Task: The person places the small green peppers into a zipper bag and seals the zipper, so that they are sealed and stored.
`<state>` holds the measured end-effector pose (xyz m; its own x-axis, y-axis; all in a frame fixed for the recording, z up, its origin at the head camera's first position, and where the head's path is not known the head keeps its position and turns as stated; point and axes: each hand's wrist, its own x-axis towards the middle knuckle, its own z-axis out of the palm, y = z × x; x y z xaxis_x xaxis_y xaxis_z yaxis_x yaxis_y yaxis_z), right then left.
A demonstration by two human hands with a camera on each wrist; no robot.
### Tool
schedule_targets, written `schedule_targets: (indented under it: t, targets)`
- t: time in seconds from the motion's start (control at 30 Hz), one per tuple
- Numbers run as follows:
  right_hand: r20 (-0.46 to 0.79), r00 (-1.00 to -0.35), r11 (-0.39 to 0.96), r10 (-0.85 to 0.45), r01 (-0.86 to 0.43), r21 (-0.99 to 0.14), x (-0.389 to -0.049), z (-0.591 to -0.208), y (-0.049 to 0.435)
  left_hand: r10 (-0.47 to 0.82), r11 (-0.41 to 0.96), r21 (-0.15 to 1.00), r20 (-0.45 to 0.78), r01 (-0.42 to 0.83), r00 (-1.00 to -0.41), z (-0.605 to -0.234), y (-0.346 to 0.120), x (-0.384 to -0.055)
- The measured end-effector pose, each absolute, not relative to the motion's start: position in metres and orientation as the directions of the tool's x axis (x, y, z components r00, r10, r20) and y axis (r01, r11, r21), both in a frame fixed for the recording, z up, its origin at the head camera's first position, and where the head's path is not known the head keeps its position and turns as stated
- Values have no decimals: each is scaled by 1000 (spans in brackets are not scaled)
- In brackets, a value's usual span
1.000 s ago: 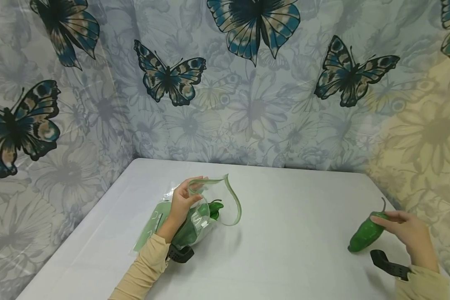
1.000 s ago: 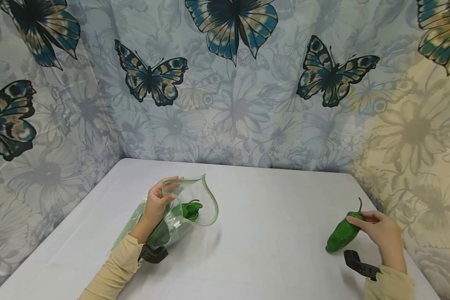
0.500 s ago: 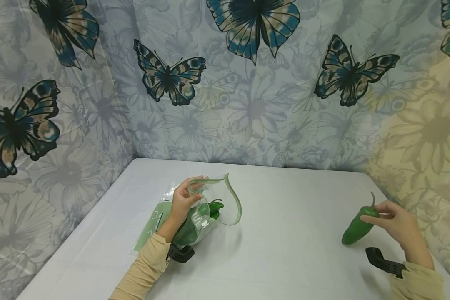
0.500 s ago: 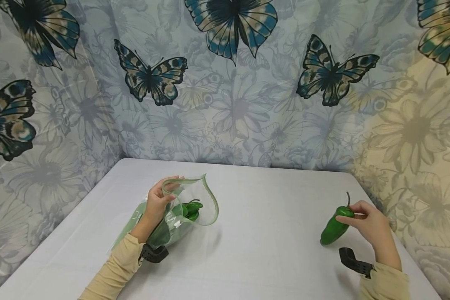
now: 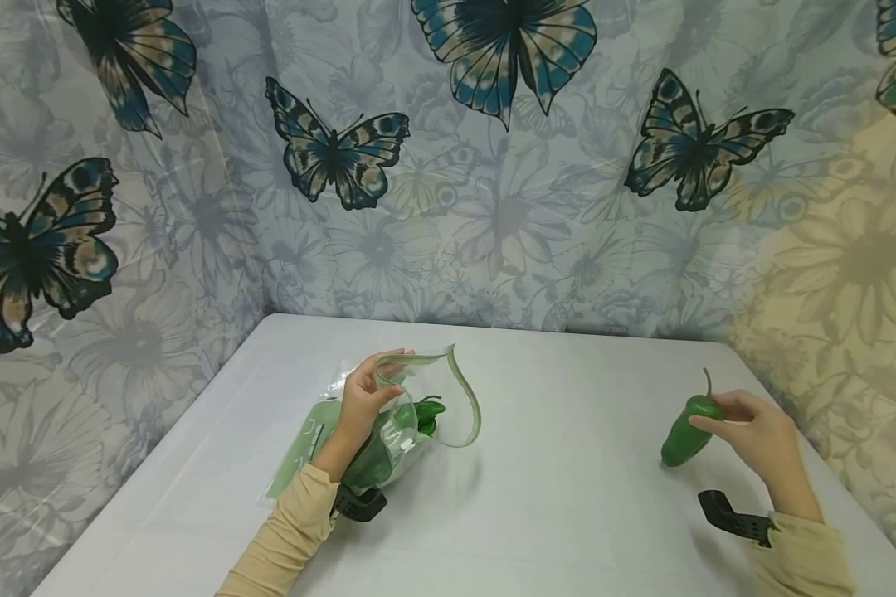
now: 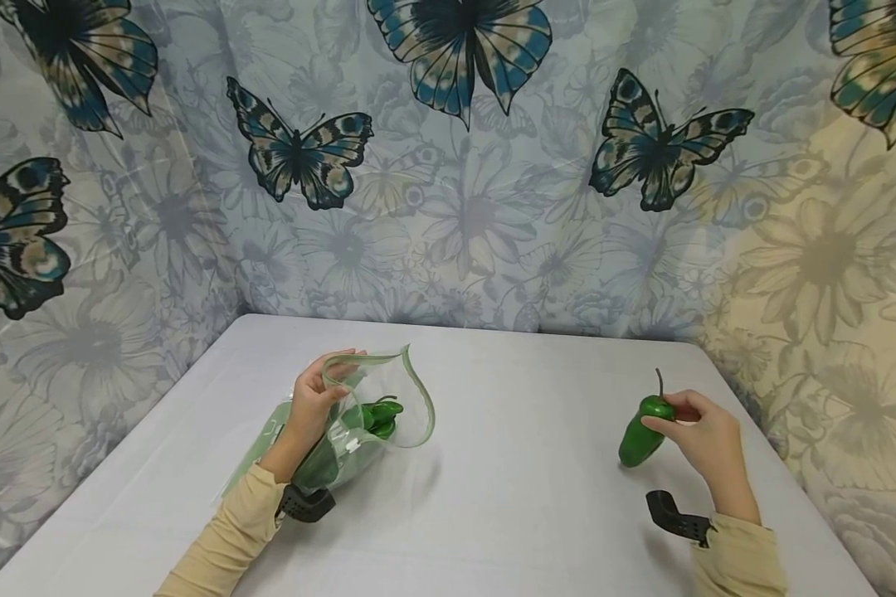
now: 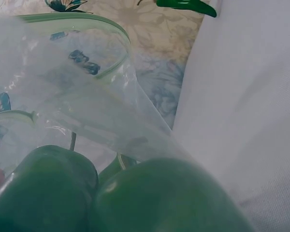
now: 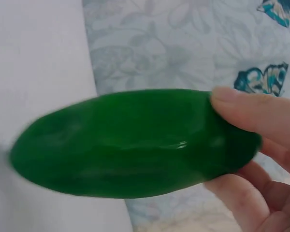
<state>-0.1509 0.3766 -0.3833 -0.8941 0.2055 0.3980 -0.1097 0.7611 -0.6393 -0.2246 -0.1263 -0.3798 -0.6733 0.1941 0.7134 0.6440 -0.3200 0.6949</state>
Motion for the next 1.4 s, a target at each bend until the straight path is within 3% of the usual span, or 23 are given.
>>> schedule_targets:
  t: [0.2, 0.3, 0.53, 0.87, 1.13, 1.4]
  targets:
    - [487, -834, 782, 260, -114, -612, -197, -455, 424, 202, -336, 695, 713, 636, -672, -380, -127, -223]
    - [536, -801, 795, 266, -132, -592, -204, -466, 427, 200, -326, 697, 711, 639, -674, -381, -127, -224]
    - [618, -736, 749, 276, -238, -618, -212, -463, 417, 193, -344, 684, 722, 643, -664, -381, -125, -224]
    - [620, -763, 637, 182, -389, -666, -206, -451, 388, 200, -338, 696, 710, 633, -675, -381, -127, -224]
    - [680, -721, 677, 133, -435, -594, -218, -456, 378, 194, -346, 691, 715, 635, -672, -378, -127, -225]
    - [710, -702, 532, 62, -579, -619, -184, -400, 324, 190, -329, 690, 717, 644, -671, -380, -125, -225]
